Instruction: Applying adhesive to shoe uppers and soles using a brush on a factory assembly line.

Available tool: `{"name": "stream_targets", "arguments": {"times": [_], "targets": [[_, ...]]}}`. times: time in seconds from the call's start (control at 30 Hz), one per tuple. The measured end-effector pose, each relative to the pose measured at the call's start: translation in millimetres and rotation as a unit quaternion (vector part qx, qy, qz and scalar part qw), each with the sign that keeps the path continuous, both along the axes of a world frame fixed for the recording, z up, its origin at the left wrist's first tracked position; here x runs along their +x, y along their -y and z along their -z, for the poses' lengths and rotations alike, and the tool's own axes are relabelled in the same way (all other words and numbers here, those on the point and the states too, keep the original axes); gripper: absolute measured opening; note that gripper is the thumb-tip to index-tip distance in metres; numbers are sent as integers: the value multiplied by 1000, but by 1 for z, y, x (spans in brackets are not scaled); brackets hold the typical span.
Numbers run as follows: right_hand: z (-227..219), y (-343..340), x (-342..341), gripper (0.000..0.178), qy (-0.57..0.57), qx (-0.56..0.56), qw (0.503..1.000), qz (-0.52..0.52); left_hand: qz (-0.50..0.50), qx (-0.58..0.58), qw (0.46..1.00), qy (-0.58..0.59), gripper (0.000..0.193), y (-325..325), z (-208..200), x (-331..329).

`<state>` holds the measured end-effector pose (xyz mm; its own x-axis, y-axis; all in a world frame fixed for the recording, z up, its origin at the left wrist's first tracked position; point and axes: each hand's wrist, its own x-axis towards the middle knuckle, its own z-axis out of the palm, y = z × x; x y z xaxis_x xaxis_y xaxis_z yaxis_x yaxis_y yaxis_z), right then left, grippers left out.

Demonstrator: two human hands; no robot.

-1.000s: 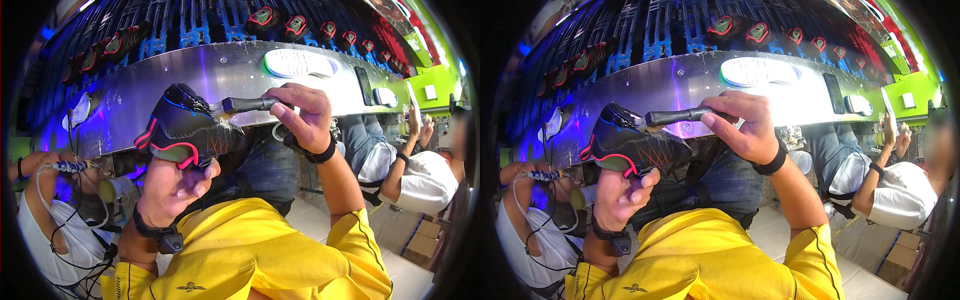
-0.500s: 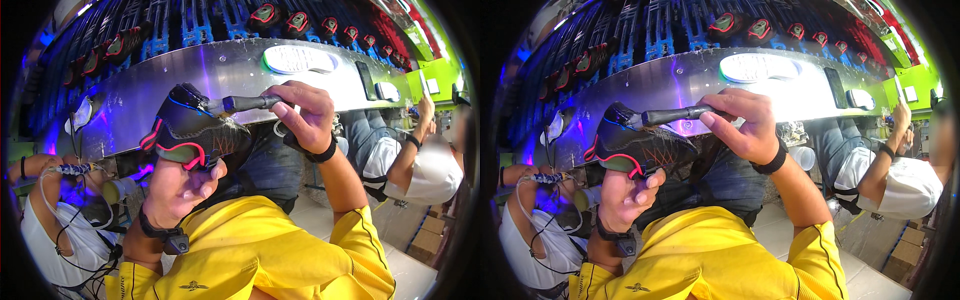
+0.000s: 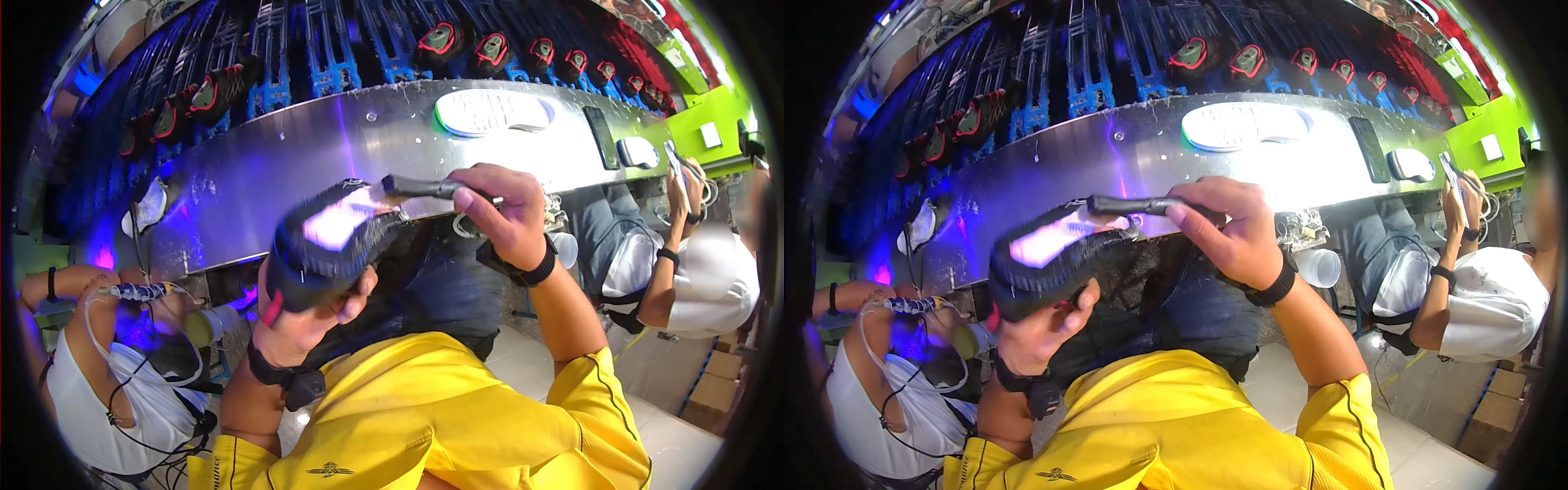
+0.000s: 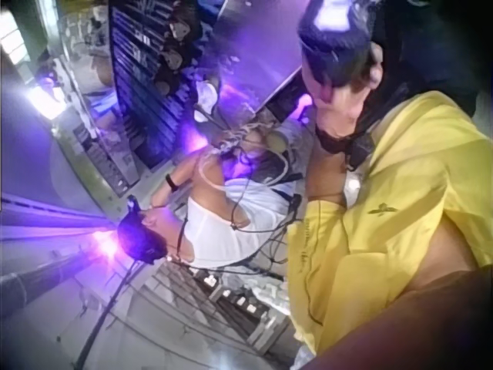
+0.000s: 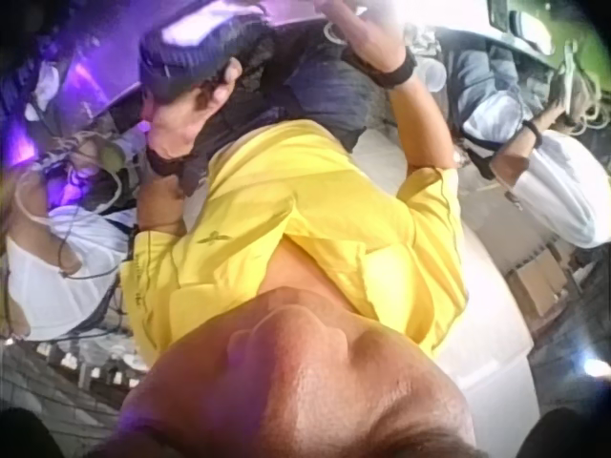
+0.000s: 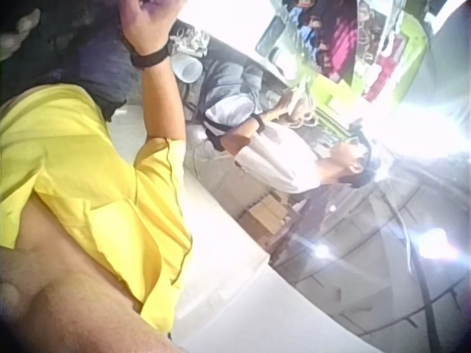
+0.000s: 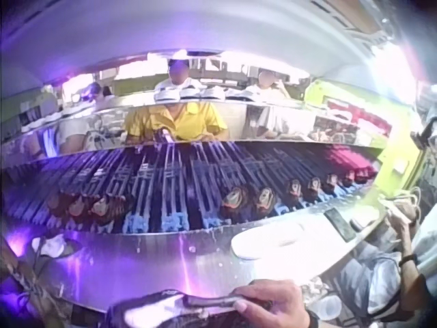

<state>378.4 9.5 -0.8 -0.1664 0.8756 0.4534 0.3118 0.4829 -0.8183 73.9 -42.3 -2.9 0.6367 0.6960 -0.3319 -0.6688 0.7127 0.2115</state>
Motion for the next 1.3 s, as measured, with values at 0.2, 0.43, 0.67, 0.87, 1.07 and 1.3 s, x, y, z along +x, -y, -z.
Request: {"name": "stream_targets", "arguments": {"times": [0.2,0.43,0.67,0.87,1.07,1.3], "targets": [[1,-9,-23,25,50,-219,970,92,-38,16,999,-11,59,-13,33,-17],[-6,30,-32,16,49,-102,994,-1,-83,193,960,-184,78,-42,-3,-15],[8,25,-17,29,-166,-277,941,104,-144,279,878,-361,79,-88,-18,-37],[11,21,-7,35,-138,-269,943,142,-115,305,845,-424,74,-137,-32,-48],[12,24,6,34,-176,-279,927,176,-70,377,728,-568,75,-216,-42,-47],[14,35,12,31,-201,-281,920,183,50,505,363,-781,71,-324,-43,-14]]}}
